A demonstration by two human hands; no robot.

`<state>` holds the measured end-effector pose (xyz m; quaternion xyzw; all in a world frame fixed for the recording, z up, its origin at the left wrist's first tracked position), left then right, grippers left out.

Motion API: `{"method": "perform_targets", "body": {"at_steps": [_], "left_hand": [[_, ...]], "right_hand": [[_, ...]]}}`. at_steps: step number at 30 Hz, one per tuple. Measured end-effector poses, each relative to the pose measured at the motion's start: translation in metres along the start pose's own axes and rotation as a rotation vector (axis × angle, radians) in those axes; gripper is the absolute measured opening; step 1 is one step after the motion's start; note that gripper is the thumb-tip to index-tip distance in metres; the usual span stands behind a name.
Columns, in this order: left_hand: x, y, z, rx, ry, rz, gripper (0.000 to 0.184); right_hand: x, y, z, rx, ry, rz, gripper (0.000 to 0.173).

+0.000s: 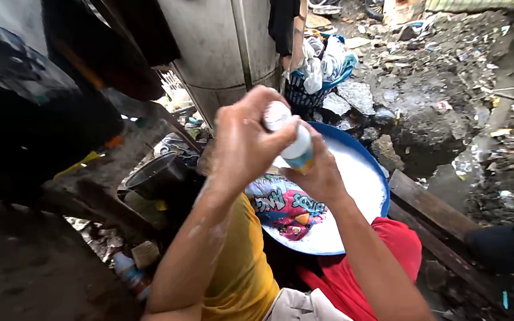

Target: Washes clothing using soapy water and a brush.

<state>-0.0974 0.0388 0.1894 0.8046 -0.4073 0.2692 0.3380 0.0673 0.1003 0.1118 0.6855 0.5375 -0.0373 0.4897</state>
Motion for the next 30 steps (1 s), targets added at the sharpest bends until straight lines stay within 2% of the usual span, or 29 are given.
{"method": "perform_targets", "body": {"at_steps": [2,4,7,8,10,12,18,30], "left_hand": [[-0.019,-0.03,-0.004,-0.072,0.079,0.265,0.017],[-0.047,-0.052,-0.003,-0.193,0.211,0.372,0.033],[-0.1,-0.062,-0.002,-0.473,0.418,0.111,0.072],[-0.115,-0.062,-0.001,-0.576,0.488,-0.006,0.075],[-0.133,-0.061,-0.002,-0.752,0.591,-0.199,0.068],[-0.136,-0.062,-0.001,-0.833,0.626,-0.247,0.061],[-0.137,-0.059,0.006,-0.894,0.659,-0.266,0.058],[-0.137,-0.053,0.006,-0.918,0.701,-0.294,0.057]], "right_hand": [[0.014,0.009,0.011,0.058,-0.1,0.064,0.077],[0.035,0.016,0.025,0.006,-0.238,0.143,0.07],[0.076,0.019,0.042,-0.261,-0.405,0.291,0.07],[0.089,0.017,0.048,-0.361,-0.457,0.337,0.07],[0.111,0.009,0.057,-0.515,-0.528,0.428,0.068],[0.119,0.002,0.062,-0.612,-0.582,0.503,0.064],[0.124,-0.014,0.057,-0.731,-0.586,0.643,0.058],[0.115,-0.034,0.033,-0.784,-0.493,0.784,0.055]]}}
Point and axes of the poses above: each hand's wrist, its own z-axis away from the middle knuckle, its own y-axis out of the back of the hand, x = y × z, the point moved 2 cm from there along -z, towards the middle knuckle, and after that the axes turned 9 degrees about z, right-handed, at the moved point
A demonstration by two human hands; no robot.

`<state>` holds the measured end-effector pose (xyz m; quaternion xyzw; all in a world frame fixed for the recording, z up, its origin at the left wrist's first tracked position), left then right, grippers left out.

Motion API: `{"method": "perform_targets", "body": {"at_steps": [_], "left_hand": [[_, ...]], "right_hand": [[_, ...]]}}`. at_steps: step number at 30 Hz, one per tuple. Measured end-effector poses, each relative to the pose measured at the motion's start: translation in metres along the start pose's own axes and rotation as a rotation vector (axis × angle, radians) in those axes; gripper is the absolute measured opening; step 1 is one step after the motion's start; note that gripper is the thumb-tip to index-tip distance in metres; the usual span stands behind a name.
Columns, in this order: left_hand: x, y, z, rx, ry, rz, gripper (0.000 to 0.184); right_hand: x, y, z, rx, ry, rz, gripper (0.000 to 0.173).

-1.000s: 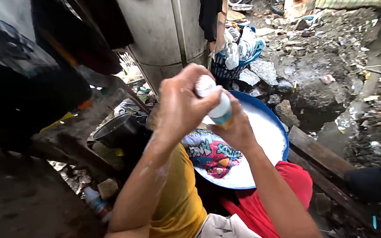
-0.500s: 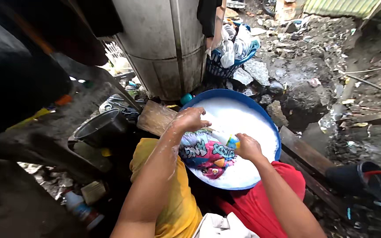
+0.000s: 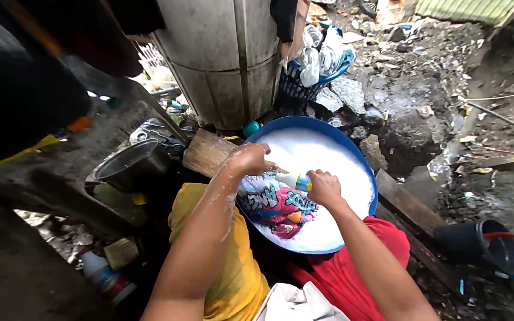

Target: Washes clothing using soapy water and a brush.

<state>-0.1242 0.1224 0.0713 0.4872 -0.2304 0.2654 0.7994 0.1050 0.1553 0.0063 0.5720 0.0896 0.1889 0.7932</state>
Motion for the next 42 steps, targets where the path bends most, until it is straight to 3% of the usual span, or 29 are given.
{"method": "perform_targets", "body": {"at_steps": [8,21,35,42], "left_hand": [[0.001,-0.001,-0.001,0.002,-0.002,0.003,0.056],[0.0,-0.001,-0.002,-0.008,0.004,-0.003,0.058],[-0.001,0.0,0.002,-0.005,0.006,-0.01,0.057],[0.001,-0.001,0.002,-0.003,0.009,-0.014,0.056]], "right_hand": [[0.002,0.004,0.003,-0.057,0.009,0.027,0.054],[0.002,-0.002,-0.005,0.02,-0.006,-0.013,0.053],[0.026,-0.005,0.002,-0.08,-0.118,0.097,0.051],[0.011,-0.004,0.019,-0.074,-0.009,0.043,0.049]]}}
Point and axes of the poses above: each hand's wrist, its own z-axis away from the middle knuckle, its own y-axis out of the back of the hand, x = y × z, the point moved 2 cm from there along -z, towards the middle knuckle, and after that the axes turned 9 degrees about z, right-handed, at the moved point
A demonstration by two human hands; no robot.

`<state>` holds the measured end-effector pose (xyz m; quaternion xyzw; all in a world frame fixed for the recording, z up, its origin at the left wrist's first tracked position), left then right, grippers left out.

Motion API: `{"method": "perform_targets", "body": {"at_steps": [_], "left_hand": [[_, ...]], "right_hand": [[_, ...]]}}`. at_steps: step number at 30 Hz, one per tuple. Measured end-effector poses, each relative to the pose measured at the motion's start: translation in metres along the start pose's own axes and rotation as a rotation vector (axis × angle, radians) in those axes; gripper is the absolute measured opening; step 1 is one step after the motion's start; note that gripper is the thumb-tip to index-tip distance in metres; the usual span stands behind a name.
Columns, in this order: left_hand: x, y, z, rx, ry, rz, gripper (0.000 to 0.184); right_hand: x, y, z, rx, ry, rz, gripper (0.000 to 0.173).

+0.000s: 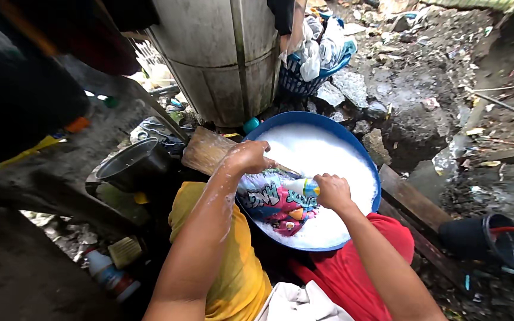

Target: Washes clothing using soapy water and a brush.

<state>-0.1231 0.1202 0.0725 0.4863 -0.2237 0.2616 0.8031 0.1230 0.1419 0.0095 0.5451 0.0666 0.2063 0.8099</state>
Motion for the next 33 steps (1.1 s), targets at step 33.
{"method": "perform_targets", "body": {"at_steps": [33], "left_hand": [[0.0,-0.001,0.002,0.002,-0.023,0.019,0.057]], "right_hand": [[-0.05,0.014,0.014,0.173,0.199,0.044,0.044]]}}
Point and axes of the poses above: each hand's wrist, its own z-axis away from the middle knuckle, its own y-axis out of the back of the hand, x = y × z, the point moved 2 cm from there along -z, towards the middle knuckle, and after that the axes turned 9 degrees about z, right-handed, at the moved point
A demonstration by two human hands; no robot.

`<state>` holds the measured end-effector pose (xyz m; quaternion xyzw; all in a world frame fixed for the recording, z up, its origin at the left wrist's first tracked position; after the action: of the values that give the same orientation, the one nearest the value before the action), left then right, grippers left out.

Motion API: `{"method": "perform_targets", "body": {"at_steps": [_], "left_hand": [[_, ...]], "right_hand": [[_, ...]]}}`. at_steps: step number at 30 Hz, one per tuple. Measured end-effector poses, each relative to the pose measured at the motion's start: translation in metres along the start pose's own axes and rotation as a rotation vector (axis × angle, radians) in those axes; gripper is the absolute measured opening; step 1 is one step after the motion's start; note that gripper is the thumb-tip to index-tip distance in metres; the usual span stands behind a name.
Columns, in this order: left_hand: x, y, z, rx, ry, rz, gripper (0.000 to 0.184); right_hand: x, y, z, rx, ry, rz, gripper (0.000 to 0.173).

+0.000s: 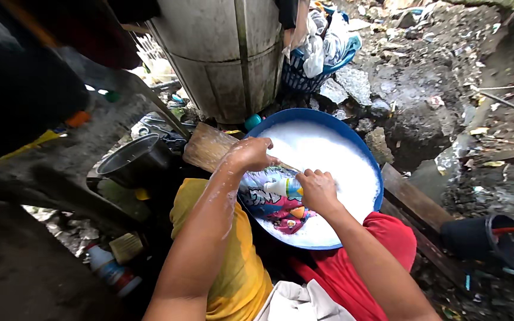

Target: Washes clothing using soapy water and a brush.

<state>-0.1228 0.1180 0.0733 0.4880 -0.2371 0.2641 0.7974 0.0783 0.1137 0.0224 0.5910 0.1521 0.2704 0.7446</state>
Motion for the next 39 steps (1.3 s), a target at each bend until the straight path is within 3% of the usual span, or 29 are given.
{"method": "perform_targets", "body": {"at_steps": [6,14,30,39], "left_hand": [[-0.003,0.001,-0.001,0.002,0.009,-0.007,0.057],[-0.005,0.002,0.0,-0.001,0.001,-0.011,0.056],[-0.005,0.002,0.002,0.009,0.005,0.008,0.057],[-0.004,0.002,0.001,0.0,0.01,0.002,0.057]], "right_hand": [[-0.006,0.014,-0.011,0.02,-0.033,0.024,0.047],[0.008,0.019,-0.012,-0.111,-0.067,0.095,0.044],[0.007,0.016,-0.021,-0.006,-0.104,0.025,0.044],[0.021,0.018,-0.026,-0.067,-0.165,0.064,0.044]]}}
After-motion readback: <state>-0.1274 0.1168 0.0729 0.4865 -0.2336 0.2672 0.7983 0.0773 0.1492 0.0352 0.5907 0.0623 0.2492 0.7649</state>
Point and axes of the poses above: each hand's wrist, its own z-axis away from the middle knuckle, its own y-axis out of the back of the hand, x = y × z, the point moved 2 cm from there along -z, towards the middle knuckle, and after that the axes turned 9 degrees about z, right-handed, at the moved point
